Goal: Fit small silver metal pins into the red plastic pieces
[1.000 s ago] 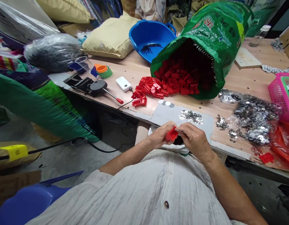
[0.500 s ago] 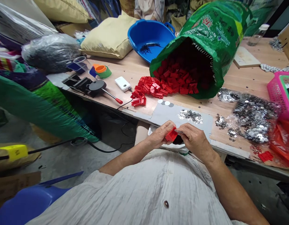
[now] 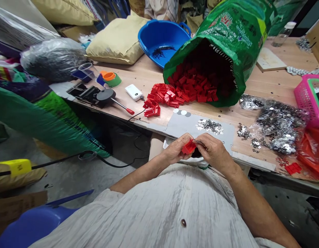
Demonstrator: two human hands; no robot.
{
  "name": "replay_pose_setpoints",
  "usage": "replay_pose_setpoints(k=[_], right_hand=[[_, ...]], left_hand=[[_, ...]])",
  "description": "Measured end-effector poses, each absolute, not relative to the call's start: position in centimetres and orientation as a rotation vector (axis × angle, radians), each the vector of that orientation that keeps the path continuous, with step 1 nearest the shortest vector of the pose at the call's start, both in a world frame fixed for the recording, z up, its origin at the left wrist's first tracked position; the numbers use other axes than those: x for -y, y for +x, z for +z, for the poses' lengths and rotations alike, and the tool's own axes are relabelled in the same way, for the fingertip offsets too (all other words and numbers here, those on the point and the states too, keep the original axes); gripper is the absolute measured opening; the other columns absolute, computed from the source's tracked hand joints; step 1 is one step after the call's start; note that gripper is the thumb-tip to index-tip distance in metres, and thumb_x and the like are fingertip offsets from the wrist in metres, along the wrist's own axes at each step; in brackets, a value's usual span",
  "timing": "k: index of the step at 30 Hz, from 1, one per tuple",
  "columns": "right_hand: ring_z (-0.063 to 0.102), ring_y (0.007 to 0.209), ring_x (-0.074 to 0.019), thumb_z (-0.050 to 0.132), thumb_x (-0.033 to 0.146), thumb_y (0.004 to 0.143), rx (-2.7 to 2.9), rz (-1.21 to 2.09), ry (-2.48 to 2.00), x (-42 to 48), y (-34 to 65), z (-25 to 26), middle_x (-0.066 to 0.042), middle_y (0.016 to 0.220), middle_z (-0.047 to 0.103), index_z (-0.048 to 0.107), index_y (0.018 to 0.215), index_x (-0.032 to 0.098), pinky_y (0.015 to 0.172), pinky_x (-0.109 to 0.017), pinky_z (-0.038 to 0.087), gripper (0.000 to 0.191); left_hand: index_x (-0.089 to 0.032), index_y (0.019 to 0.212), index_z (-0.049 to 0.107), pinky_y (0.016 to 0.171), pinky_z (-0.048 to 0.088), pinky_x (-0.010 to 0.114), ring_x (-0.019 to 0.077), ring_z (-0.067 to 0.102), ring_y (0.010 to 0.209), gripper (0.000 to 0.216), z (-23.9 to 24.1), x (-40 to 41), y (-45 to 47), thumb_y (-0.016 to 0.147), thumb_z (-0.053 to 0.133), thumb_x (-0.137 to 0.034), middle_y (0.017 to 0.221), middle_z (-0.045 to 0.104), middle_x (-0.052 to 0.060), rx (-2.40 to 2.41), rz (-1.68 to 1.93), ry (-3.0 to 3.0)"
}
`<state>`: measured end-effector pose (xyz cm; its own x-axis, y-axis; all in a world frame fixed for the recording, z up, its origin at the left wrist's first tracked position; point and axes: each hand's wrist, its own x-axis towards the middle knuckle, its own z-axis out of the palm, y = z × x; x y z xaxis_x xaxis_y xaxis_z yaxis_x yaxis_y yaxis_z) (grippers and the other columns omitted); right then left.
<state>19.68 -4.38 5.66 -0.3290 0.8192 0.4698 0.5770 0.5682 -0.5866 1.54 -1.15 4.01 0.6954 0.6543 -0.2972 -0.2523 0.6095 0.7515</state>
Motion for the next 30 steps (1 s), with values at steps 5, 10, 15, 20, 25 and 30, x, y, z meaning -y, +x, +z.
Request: replay_pose_setpoints(k=[5,10,15,20,25,30], right_hand=[[0.065,0.082,-0.0187,0.052,0.013,0.093,2.095,0.375,-1.09,4.4,19.9,6.1,-0.005,0.089,0.068,0.061,0.101,0.023,0.073,-0.034,0.055,0.016],[0.063,0.082,-0.0184,0.049,0.012,0.093,2.167,0.407,-1.077,4.3,20.3,5.9,-0.005,0.09,0.065,0.059,0.103,0.023,0.073,-0.033,0.054,0.018],[0.062,0.082,-0.0186,0.049,0.014,0.093,2.213,0.434,-1.061,4.3,20.4,5.8,-0.005,0.089,0.064,0.059,0.101,0.024,0.071,-0.032,0.053,0.016],[0.062,0.081,-0.0179,0.047,0.013,0.095,2.235,0.463,-1.05,4.3,20.4,5.5,-0.005,0.089,0.063,0.059,0.1,0.024,0.071,-0.032,0.053,0.017],[0.063,0.083,-0.0182,0.048,0.015,0.095,2.22,0.503,-1.076,4.4,20.4,5.2,-0.005,0.09,0.065,0.062,0.099,0.024,0.073,-0.032,0.054,0.017],[0.064,0.085,-0.018,0.052,0.024,0.095,2.096,0.712,-1.116,4.5,20.9,6.1,-0.006,0.094,0.068,0.067,0.108,0.025,0.074,-0.032,0.054,0.02]], left_hand=[[-0.021,0.084,0.041,0.037,0.018,0.019,0.0063,0.041,0.038,0.047,3.7,1.0,1.5,0.081,0.059,-0.064,0.058,0.048,-0.006,-0.59,0.559,0.766],[-0.021,0.087,0.041,0.037,0.018,0.017,0.0061,0.04,0.038,0.049,3.9,1.1,1.6,0.08,0.06,-0.066,0.058,0.047,-0.007,-0.602,0.557,0.791],[-0.021,0.088,0.041,0.038,0.019,0.016,0.0053,0.039,0.039,0.049,4.1,1.1,1.5,0.079,0.06,-0.066,0.06,0.047,-0.007,-0.603,0.537,0.8],[-0.02,0.087,0.042,0.04,0.02,0.017,0.0047,0.037,0.04,0.053,4.1,1.0,1.5,0.076,0.064,-0.067,0.061,0.047,-0.007,-0.631,0.507,0.795],[-0.02,0.084,0.041,0.04,0.02,0.017,0.0038,0.034,0.042,0.053,3.8,1.1,1.7,0.075,0.067,-0.065,0.06,0.044,-0.007,-0.615,0.501,0.784],[-0.021,0.084,0.039,0.038,0.02,0.016,0.0039,0.034,0.039,0.049,3.3,1.2,1.6,0.08,0.062,-0.064,0.058,0.044,-0.008,-0.561,0.542,0.77]])
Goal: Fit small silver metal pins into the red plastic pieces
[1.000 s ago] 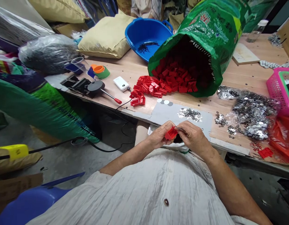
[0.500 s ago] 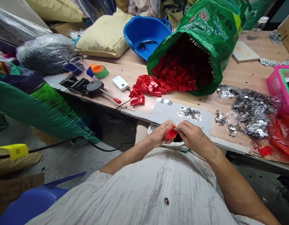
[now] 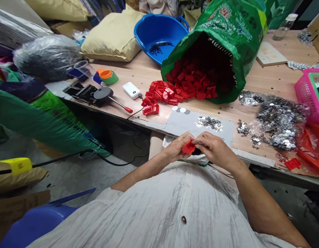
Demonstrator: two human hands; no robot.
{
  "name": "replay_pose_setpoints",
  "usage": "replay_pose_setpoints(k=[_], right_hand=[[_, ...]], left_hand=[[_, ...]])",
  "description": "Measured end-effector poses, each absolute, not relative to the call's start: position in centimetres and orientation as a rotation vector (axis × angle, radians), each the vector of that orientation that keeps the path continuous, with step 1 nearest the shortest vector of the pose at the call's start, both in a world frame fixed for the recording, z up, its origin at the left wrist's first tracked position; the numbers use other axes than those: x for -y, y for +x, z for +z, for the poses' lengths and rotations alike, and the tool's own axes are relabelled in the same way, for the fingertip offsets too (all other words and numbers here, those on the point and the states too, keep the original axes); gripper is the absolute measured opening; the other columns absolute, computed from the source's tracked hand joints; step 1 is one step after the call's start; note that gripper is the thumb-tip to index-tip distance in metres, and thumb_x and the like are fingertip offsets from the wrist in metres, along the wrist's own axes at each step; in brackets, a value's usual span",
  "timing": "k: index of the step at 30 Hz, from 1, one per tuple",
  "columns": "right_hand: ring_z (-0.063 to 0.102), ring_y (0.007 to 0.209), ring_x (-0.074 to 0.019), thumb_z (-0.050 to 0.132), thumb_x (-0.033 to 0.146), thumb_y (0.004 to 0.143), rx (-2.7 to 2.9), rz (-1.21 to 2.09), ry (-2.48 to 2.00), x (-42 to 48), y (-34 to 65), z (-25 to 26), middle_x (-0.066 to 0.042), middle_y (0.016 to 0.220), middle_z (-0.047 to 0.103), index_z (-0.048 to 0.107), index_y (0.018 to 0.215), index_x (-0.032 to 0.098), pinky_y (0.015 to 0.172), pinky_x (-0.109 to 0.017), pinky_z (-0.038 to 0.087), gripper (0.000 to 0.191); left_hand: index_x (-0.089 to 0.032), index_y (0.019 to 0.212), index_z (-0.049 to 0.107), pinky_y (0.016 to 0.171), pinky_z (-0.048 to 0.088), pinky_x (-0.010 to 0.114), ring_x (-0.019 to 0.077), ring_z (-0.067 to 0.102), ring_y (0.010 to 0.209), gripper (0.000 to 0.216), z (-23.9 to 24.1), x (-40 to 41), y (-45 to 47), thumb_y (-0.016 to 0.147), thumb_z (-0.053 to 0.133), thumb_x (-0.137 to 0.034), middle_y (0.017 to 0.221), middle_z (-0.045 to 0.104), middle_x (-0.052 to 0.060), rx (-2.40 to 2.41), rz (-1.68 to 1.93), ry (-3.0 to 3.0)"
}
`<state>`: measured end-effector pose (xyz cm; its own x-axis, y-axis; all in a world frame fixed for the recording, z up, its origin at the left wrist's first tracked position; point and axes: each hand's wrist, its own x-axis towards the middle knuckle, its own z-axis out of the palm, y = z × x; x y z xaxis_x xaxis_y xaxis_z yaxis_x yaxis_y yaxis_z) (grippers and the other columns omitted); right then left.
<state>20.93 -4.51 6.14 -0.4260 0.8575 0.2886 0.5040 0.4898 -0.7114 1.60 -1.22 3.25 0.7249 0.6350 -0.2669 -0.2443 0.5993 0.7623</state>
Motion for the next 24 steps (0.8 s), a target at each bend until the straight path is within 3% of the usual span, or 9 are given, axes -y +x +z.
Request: replay_pose_setpoints(k=[7,18,24], right_hand=[[0.052,0.06,-0.0122,0.055,0.043,0.093,1.816,0.999,-1.425,4.6,21.1,5.8,0.001,0.075,0.063,0.064,0.091,0.021,0.057,-0.025,0.042,0.024],[0.047,0.071,-0.0141,0.06,0.05,0.088,1.599,1.314,-1.351,4.3,20.9,4.6,0.0,0.081,0.055,0.057,0.087,0.022,0.062,-0.027,0.038,0.028],[0.04,0.065,-0.0117,0.069,0.051,0.079,1.449,1.571,-1.268,4.0,20.8,5.1,0.003,0.075,0.047,0.052,0.081,0.021,0.057,-0.026,0.034,0.034]], left_hand=[[-0.021,0.086,0.04,0.036,0.021,0.015,0.0044,0.035,0.039,0.045,3.4,1.2,1.5,0.082,0.061,-0.061,0.06,0.046,-0.008,-0.582,0.542,0.784],[-0.022,0.088,0.043,0.038,0.024,0.014,0.0046,0.034,0.042,0.046,4.1,1.4,1.6,0.081,0.061,-0.063,0.061,0.044,-0.008,-0.603,0.515,0.807],[-0.021,0.089,0.046,0.039,0.031,0.014,0.0044,0.039,0.041,0.044,3.5,1.5,1.7,0.083,0.059,-0.062,0.061,0.046,-0.008,-0.62,0.473,0.898]])
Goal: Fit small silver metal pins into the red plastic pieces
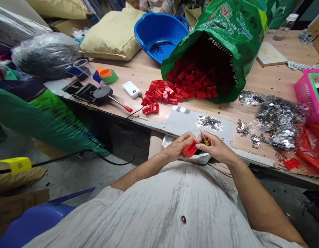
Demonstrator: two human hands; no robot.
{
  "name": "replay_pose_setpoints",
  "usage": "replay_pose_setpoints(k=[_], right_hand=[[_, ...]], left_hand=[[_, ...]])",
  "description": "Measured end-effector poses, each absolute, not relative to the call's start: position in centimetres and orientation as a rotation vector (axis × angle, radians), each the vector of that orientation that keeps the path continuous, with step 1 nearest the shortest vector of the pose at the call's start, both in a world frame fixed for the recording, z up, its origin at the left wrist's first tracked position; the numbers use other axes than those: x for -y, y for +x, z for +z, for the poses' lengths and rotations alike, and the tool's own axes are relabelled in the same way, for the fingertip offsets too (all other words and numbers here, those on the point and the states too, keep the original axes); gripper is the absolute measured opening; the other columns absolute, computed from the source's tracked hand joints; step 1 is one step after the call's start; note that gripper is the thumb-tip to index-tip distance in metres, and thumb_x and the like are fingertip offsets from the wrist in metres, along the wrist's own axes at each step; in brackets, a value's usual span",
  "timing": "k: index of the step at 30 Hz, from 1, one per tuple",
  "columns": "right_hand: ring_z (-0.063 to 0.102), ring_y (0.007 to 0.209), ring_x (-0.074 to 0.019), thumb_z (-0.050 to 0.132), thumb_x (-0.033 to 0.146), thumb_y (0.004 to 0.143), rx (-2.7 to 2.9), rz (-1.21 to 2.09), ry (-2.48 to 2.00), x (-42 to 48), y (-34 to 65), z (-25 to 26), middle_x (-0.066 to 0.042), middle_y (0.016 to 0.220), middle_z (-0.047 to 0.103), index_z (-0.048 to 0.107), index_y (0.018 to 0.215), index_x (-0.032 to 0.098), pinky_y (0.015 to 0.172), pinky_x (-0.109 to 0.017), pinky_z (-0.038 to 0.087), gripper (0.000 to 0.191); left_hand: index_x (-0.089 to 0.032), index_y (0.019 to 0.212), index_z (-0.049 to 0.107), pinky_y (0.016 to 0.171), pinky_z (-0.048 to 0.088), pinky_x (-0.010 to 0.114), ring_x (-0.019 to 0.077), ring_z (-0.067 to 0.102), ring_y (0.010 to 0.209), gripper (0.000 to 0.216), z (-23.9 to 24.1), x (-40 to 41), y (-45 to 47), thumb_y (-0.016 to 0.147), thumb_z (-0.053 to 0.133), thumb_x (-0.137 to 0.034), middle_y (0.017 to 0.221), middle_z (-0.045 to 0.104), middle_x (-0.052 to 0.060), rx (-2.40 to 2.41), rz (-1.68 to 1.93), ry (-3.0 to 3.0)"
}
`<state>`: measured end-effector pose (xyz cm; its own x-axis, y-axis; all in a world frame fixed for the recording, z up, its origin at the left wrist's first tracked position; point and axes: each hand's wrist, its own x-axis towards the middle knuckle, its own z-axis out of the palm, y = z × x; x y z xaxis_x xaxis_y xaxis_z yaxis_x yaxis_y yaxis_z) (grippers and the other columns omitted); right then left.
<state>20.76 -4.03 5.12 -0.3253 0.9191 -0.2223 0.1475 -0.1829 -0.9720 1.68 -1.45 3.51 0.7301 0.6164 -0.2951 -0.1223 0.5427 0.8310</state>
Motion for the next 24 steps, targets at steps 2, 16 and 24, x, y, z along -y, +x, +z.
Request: replay_pose_setpoints(k=[2,16,24], right_hand=[[0.04,0.065,-0.0117,0.071,0.051,0.078,1.443,1.608,-1.266,4.0,20.7,5.2,0.003,0.075,0.046,0.05,0.079,0.021,0.057,-0.026,0.034,0.036],[0.038,0.059,-0.0093,0.075,0.05,0.073,1.177,1.337,-1.359,4.3,20.8,3.3,0.005,0.073,0.047,0.049,0.078,0.022,0.054,-0.026,0.029,0.038],[0.038,0.057,-0.0087,0.071,0.046,0.079,1.174,1.36,-1.352,4.5,21.0,2.4,0.005,0.073,0.047,0.052,0.087,0.023,0.052,-0.026,0.029,0.032]], left_hand=[[-0.02,0.088,0.046,0.039,0.032,0.014,0.0045,0.04,0.041,0.044,3.3,1.4,1.8,0.082,0.059,-0.062,0.061,0.048,-0.008,-0.623,0.447,0.916],[-0.019,0.113,0.066,0.08,0.054,0.032,0.0186,0.062,0.095,0.043,2.5,0.6,1.5,0.079,0.073,-0.045,0.106,0.065,0.01,-0.66,1.104,1.94],[-0.018,0.109,0.065,0.083,0.053,0.037,0.0194,0.063,0.091,0.024,2.2,1.1,2.1,0.089,0.062,-0.03,0.099,0.071,0.009,-0.789,1.194,2.252]])
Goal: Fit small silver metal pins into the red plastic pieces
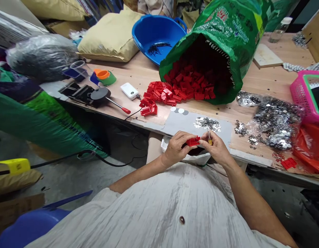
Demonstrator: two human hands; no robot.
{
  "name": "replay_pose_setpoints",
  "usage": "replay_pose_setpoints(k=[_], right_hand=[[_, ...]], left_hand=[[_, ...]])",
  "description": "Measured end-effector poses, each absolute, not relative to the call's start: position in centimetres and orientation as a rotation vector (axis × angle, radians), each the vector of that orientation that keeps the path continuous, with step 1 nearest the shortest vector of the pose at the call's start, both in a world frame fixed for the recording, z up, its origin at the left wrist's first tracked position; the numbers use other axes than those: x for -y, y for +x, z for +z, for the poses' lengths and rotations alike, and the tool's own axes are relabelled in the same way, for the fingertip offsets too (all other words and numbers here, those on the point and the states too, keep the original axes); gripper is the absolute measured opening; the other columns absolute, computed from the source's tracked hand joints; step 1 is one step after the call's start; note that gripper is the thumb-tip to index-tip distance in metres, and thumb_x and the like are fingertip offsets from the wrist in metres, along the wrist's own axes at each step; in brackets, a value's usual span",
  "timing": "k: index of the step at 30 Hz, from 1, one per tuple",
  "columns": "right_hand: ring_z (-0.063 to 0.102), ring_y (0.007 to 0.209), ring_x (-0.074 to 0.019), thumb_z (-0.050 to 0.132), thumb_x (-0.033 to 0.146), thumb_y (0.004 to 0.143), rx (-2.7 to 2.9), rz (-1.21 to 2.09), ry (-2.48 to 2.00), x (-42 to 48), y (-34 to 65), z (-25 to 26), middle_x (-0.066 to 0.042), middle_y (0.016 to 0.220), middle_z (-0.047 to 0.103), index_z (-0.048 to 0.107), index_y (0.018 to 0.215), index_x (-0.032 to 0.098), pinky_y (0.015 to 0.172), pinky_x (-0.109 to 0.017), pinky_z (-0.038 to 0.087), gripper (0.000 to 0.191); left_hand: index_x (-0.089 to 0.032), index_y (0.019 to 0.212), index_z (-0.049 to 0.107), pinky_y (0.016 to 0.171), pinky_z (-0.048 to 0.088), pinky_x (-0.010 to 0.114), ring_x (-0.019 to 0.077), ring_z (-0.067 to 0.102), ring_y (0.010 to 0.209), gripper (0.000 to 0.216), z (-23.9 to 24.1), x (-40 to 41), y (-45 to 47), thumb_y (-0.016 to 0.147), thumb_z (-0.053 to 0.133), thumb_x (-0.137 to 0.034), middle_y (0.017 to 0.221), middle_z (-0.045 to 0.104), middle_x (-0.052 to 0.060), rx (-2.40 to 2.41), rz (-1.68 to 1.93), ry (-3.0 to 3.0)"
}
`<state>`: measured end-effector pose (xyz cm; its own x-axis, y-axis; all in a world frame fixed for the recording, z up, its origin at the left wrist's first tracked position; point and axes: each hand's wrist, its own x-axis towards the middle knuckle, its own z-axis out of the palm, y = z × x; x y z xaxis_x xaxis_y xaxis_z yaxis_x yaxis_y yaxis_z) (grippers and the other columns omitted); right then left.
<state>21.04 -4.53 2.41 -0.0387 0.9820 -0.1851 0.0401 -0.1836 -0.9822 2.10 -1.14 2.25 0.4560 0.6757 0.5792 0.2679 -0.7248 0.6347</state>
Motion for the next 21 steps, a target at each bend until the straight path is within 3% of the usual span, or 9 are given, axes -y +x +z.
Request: replay_pose_setpoints(k=[8,21], right_hand=[[0.039,0.06,-0.0092,0.074,0.049,0.074,1.187,1.352,-1.363,4.8,20.4,2.1,0.005,0.073,0.047,0.047,0.08,0.022,0.054,-0.025,0.031,0.039],[0.031,0.055,-0.0078,0.07,0.047,0.083,1.025,1.62,-1.262,6.6,20.3,1.1,0.007,0.071,0.042,0.048,0.1,0.025,0.051,-0.024,0.023,0.036]], left_hand=[[-0.018,0.106,0.067,0.083,0.052,0.035,0.0195,0.064,0.09,0.025,2.0,1.4,1.9,0.088,0.064,-0.034,0.095,0.071,0.008,-0.771,1.148,2.161],[-0.02,0.107,0.069,0.086,0.051,0.036,0.0198,0.064,0.092,0.023,1.1,2.2,1.1,0.084,0.065,-0.025,0.096,0.072,0.009,-0.746,1.084,1.958]])
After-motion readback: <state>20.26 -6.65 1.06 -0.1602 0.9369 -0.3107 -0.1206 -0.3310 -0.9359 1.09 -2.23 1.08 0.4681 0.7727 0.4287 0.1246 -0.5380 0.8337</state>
